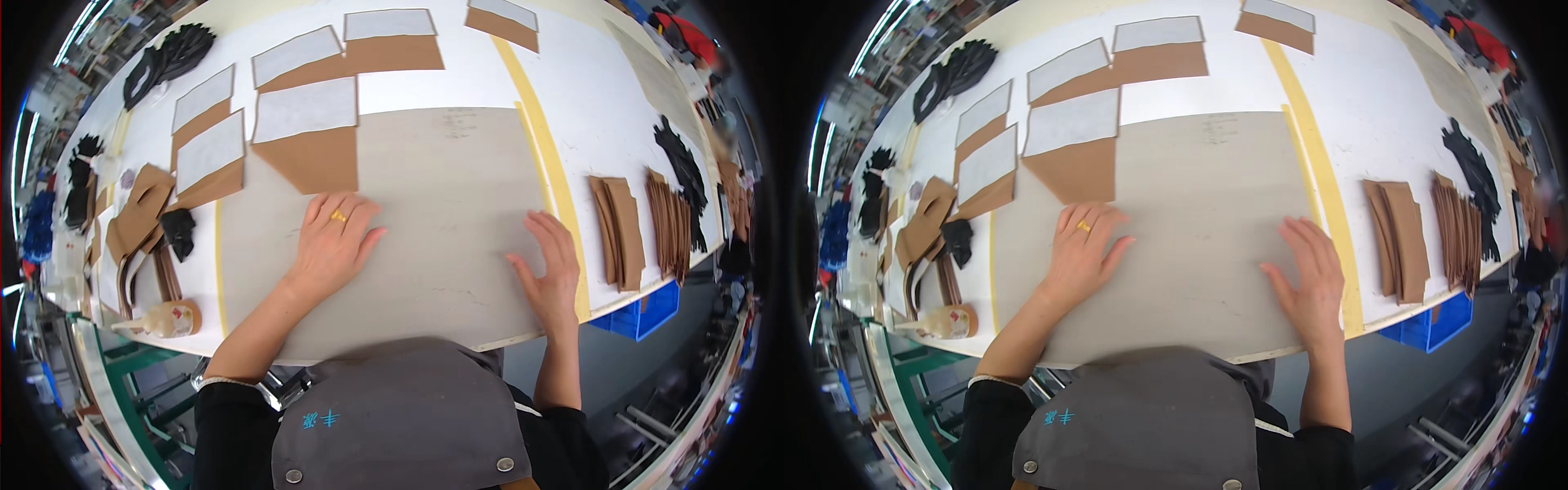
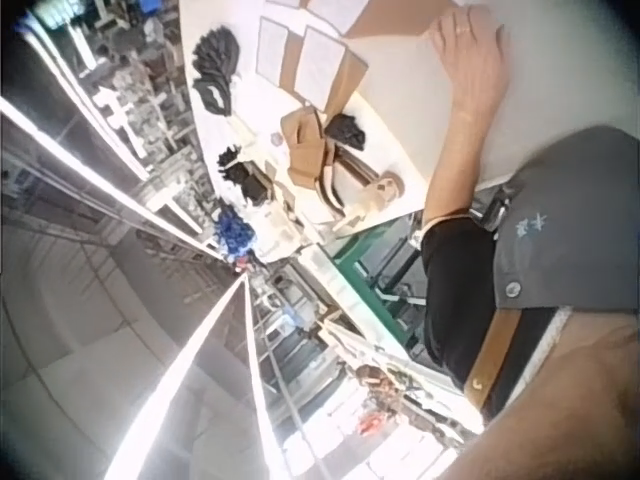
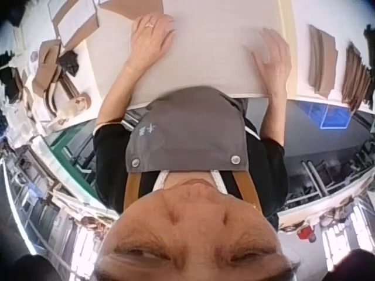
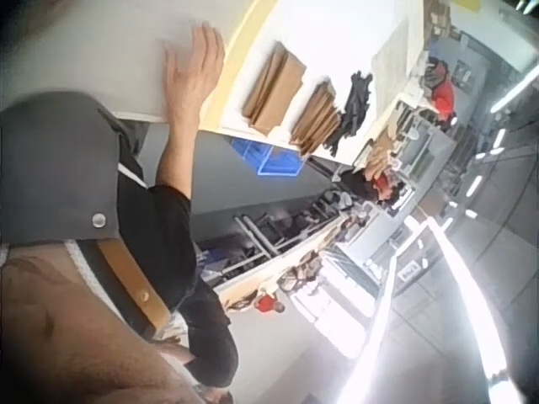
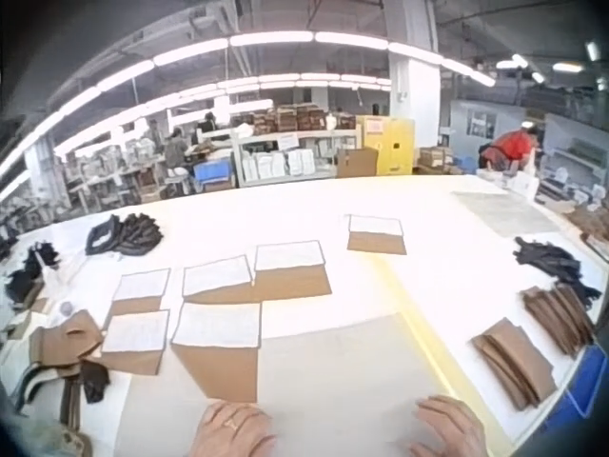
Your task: The recorder is assembling leather envelope components by folding and pressing them onto a flat surface at a workshop station.
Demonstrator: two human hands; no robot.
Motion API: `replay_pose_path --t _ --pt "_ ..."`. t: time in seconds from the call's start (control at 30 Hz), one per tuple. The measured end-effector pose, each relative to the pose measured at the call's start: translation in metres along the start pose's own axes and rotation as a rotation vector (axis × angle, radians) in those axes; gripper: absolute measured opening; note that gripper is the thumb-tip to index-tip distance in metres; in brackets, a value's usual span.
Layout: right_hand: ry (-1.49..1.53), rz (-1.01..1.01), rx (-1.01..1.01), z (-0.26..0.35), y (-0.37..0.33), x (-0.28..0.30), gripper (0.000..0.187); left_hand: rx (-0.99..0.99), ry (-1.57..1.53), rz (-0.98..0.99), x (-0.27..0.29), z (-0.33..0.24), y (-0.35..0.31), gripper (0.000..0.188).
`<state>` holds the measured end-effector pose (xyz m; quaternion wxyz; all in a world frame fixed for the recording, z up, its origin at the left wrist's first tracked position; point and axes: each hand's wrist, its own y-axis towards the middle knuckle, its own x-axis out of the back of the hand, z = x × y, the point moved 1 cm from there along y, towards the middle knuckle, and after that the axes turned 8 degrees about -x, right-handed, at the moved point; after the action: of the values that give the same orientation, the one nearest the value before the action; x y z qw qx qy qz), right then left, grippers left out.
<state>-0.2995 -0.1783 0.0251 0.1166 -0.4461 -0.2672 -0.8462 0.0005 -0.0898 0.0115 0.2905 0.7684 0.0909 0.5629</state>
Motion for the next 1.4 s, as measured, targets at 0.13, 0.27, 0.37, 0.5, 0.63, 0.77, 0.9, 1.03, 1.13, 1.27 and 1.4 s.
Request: replay_pose_path --t 0.13,0.27,0.37,0.5,0.63,0.77,0.9,1.03,1.13,1.27,1.4 --pt "0.074 0.097 0.188 0.027 0.014 -0.035 0.045 0.123 0.229 -0.013 -0.006 0.045 -0.015 0.017" --pt "0.166 0.171 0.247 0.043 0.009 -0.056 0.041 0.238 0.23 0.062 -0.006 0.101 -0.017 0.015" --pt "0.202 0.179 0.242 0.044 0.005 -0.057 0.042 0.636 0.018 -0.159 0.004 0.117 0.0 0.01" --pt "0.297 0.098 0.136 0.038 0.001 -0.052 0.052 0.392 -0.074 -0.548 0.034 0.079 0.024 0.005" --pt "0.294 -0.013 0.161 0.056 -0.01 -0.045 0.062 -0.235 0.018 -0.089 0.037 0.022 0.004 0.014" --pt "0.215 0.101 0.379 0.079 -0.019 -0.047 0.069 -0.319 -0.188 0.091 0.032 -0.031 -0.032 0.026" --pt "0.246 0.307 0.443 0.071 -0.022 -0.055 0.047 -0.18 -0.277 0.128 0.024 -0.062 -0.05 0.039" --pt "0.377 0.386 0.277 0.061 -0.028 -0.045 0.029 -0.103 -0.194 0.107 0.014 -0.064 -0.067 0.041" --pt "0.476 0.394 0.116 0.052 -0.034 -0.033 0.028 0.016 -0.233 0.03 0.017 -0.06 -0.075 0.042" --pt "0.6 0.421 -0.082 0.037 -0.047 -0.016 0.023 0.179 -0.444 0.089 0.039 -0.058 -0.081 0.041" --pt "0.639 0.477 -0.145 0.034 -0.055 -0.001 0.02 0.413 -0.882 0.185 0.057 -0.06 -0.088 0.029"
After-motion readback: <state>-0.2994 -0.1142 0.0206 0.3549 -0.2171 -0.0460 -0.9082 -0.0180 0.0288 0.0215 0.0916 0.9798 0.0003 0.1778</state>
